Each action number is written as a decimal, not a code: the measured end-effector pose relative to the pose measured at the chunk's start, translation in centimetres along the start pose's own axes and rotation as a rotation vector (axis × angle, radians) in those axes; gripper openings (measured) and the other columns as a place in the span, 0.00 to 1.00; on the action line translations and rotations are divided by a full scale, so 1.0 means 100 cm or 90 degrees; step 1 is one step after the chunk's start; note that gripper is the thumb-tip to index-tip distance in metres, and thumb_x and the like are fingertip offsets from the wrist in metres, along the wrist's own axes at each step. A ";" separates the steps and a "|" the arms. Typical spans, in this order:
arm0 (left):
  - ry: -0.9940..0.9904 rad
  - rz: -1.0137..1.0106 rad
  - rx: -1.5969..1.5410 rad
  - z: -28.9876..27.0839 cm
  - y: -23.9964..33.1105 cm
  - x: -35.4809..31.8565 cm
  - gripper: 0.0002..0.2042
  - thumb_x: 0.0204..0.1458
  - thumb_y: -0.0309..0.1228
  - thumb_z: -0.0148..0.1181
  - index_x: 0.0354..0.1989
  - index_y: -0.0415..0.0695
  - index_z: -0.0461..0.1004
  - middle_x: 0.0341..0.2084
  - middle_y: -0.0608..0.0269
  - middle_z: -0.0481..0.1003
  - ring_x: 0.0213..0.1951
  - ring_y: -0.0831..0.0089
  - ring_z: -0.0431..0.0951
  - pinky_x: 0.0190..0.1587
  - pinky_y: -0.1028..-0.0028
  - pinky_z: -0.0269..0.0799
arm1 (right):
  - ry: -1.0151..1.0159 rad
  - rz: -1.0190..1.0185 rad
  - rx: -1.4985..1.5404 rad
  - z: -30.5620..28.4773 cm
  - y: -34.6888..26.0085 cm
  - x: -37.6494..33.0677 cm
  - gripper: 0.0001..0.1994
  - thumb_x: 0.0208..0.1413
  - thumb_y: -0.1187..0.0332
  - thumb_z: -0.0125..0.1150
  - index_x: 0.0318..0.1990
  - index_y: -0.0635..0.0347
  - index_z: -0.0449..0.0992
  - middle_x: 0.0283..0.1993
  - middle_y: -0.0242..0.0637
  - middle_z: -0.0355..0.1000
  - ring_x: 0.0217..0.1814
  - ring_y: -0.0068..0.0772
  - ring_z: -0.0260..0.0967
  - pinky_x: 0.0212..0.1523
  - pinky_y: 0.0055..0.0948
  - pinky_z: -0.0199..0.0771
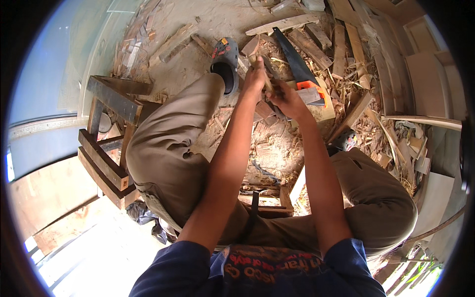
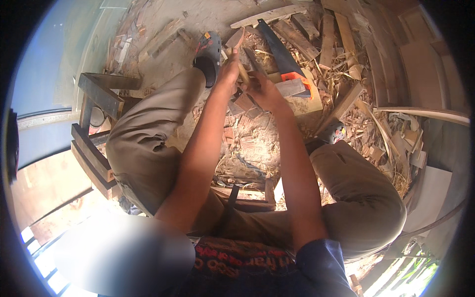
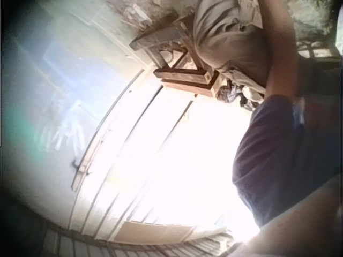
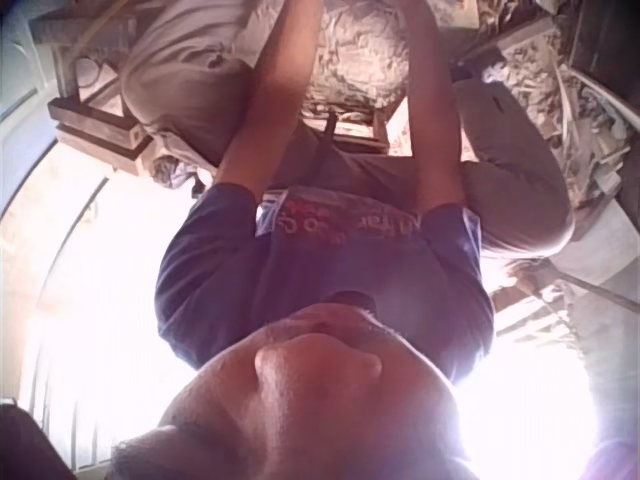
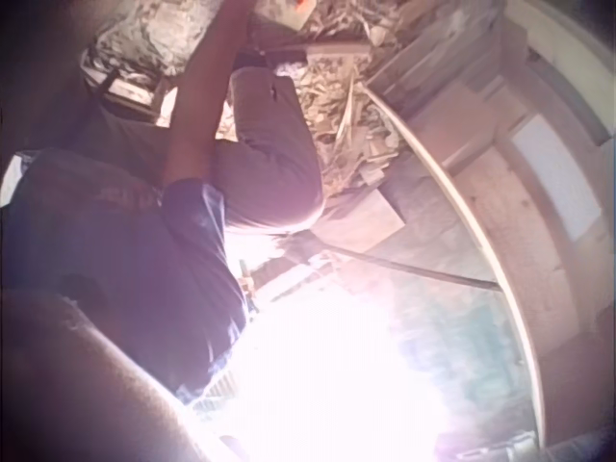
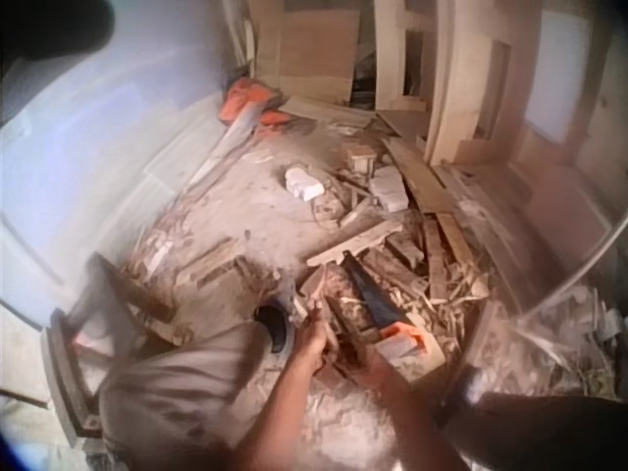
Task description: The person sits on the floor and uses a hammer to split a small piece of wood, then uses a hand saw to cut a larger plank. The person handles the wood pieces and tools directly, working among scattered debris.
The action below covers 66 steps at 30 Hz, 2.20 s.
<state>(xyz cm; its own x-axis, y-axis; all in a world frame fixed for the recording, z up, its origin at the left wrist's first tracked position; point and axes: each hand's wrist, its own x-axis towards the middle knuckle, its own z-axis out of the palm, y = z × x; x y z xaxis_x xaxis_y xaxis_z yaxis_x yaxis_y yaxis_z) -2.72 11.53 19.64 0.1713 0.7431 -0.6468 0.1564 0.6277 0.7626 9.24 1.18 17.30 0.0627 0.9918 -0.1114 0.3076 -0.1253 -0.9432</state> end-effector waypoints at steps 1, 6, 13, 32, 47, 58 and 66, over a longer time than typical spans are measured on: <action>-0.033 -0.003 -0.019 0.002 -0.001 -0.001 0.36 0.59 0.64 0.46 0.59 0.43 0.66 0.43 0.55 0.76 0.44 0.62 0.75 0.45 0.54 0.72 | -0.005 0.013 0.012 0.002 0.002 0.000 0.26 0.61 0.62 0.62 0.62 0.66 0.65 0.46 0.46 0.76 0.46 0.34 0.75 0.47 0.34 0.74; -0.067 -0.017 -0.033 -0.016 -0.026 0.013 0.36 0.57 0.63 0.51 0.61 0.43 0.64 0.50 0.56 0.73 0.47 0.59 0.74 0.46 0.49 0.72 | 0.017 -0.036 -0.051 0.012 0.021 -0.003 0.19 0.66 0.64 0.58 0.57 0.67 0.68 0.34 0.38 0.76 0.33 0.24 0.73 0.37 0.29 0.74; 0.174 0.116 0.184 -0.048 -0.155 0.004 0.21 0.51 0.44 0.68 0.42 0.37 0.78 0.35 0.47 0.81 0.39 0.58 0.82 0.46 0.62 0.75 | 0.018 0.052 -0.008 0.013 0.013 0.025 0.17 0.67 0.59 0.54 0.45 0.68 0.71 0.26 0.35 0.72 0.29 0.22 0.72 0.32 0.27 0.71; 0.313 0.204 0.176 -0.013 -0.177 -0.014 0.12 0.39 0.30 0.74 0.34 0.46 0.81 0.37 0.57 0.81 0.39 0.59 0.81 0.44 0.62 0.76 | -0.165 0.204 -0.056 0.050 0.018 0.082 0.19 0.63 0.57 0.57 0.47 0.69 0.75 0.28 0.39 0.77 0.24 0.29 0.75 0.30 0.33 0.75; 0.304 0.260 0.197 -0.024 -0.180 -0.014 0.12 0.46 0.30 0.69 0.40 0.44 0.81 0.39 0.54 0.79 0.42 0.59 0.81 0.46 0.64 0.75 | -0.051 0.086 -0.074 0.073 0.024 0.062 0.24 0.63 0.48 0.57 0.41 0.67 0.69 0.24 0.35 0.71 0.24 0.25 0.70 0.27 0.29 0.69; 0.260 0.337 0.515 -0.014 -0.185 -0.036 0.40 0.37 0.44 0.78 0.59 0.47 0.63 0.55 0.58 0.66 0.59 0.54 0.67 0.58 0.49 0.63 | -0.103 0.115 -0.116 0.072 0.030 0.078 0.25 0.63 0.46 0.54 0.40 0.66 0.66 0.26 0.45 0.73 0.25 0.37 0.75 0.30 0.38 0.74; 0.262 0.343 0.503 -0.019 -0.181 -0.033 0.38 0.35 0.42 0.79 0.56 0.47 0.65 0.53 0.58 0.69 0.57 0.55 0.69 0.56 0.51 0.65 | -0.135 0.165 -0.026 0.071 0.017 0.098 0.25 0.62 0.47 0.57 0.40 0.66 0.69 0.27 0.42 0.73 0.25 0.32 0.74 0.27 0.36 0.74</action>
<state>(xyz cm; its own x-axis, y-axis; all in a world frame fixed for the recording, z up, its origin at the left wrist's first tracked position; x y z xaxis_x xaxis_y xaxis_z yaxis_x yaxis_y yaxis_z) -7.96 -1.89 7.97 0.0866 0.9947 -0.0557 0.7755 -0.0322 0.6305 3.60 10.92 12.42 -0.0540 0.9092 -0.4128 0.3457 -0.3708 -0.8620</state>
